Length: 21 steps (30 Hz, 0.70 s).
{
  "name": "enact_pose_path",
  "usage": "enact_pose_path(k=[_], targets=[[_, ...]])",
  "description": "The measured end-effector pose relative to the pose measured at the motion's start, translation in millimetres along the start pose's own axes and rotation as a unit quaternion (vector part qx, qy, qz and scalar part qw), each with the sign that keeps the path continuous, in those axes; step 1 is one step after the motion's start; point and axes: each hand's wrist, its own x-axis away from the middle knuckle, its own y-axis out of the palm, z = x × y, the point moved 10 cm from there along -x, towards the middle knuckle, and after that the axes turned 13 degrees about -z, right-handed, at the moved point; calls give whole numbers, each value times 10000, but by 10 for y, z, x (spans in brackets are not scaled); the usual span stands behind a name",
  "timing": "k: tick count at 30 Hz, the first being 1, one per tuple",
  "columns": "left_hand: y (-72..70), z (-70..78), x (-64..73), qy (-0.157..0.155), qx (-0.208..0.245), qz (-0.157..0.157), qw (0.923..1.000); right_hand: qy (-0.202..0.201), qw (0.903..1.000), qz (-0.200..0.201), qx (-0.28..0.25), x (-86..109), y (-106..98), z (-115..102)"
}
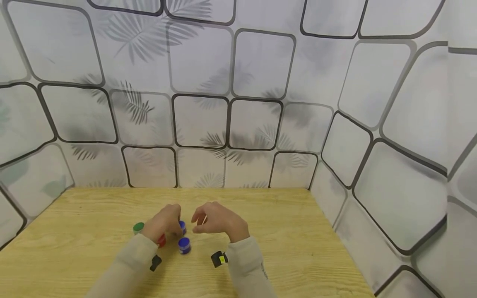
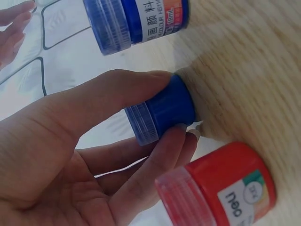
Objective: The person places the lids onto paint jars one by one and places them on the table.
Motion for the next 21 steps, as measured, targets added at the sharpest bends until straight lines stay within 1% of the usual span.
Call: enact_pose_path(k=[6,14,18,21], targets=[[25,4,10,62,13,9,10000,-56,10000,36,59,15,-5,-15],[-2,11,63,72,-63,-77,9999,3,10000,19,11,20,-13,3],[-85,51,122,114,-175,-122,9997,75,10000,37,-27,19,-12,23],[-173,92,199,184,-182,-18,9997,61,10000,36,7,7,-10,24]])
